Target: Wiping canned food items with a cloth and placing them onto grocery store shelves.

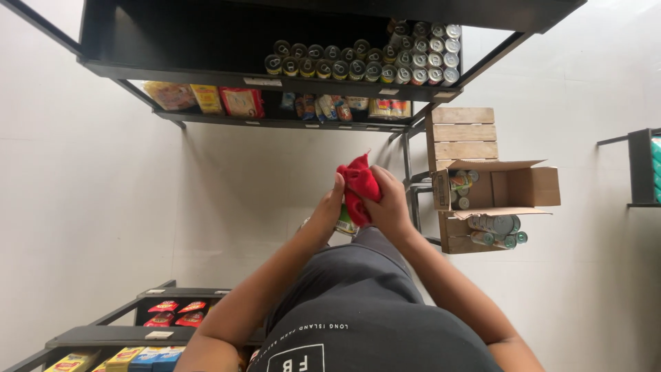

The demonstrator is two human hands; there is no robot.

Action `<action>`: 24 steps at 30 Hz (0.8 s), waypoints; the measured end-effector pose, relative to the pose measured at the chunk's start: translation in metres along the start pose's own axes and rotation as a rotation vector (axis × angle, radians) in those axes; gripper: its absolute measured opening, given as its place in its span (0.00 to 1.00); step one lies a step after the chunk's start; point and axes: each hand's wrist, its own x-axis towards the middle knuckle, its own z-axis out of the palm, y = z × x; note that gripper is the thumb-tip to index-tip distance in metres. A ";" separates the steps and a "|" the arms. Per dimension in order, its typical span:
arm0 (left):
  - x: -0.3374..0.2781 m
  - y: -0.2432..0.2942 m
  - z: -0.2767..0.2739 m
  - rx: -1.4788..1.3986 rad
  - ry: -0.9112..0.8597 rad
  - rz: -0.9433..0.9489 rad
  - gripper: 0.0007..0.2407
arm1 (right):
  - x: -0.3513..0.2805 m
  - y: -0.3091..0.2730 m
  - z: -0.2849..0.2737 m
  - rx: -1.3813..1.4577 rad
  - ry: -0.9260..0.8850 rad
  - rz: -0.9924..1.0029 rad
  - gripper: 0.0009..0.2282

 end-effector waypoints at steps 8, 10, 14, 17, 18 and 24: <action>0.005 0.013 0.019 0.200 0.474 0.594 0.16 | -0.021 0.020 0.038 0.583 0.194 0.544 0.10; 0.013 0.016 0.009 0.277 0.534 0.760 0.16 | -0.026 0.030 0.032 0.762 0.078 0.699 0.10; 0.031 -0.007 0.007 0.204 0.393 0.589 0.14 | -0.020 0.044 0.007 0.785 -0.298 0.697 0.20; 0.045 -0.010 0.010 -0.112 0.228 0.321 0.12 | -0.015 0.075 -0.002 0.835 -0.289 0.757 0.15; 0.049 -0.010 0.010 -0.278 0.170 0.218 0.12 | -0.014 0.082 -0.006 0.876 -0.240 0.809 0.12; 0.056 0.003 0.024 0.140 0.146 0.545 0.15 | -0.003 0.078 -0.028 0.983 -0.507 0.843 0.21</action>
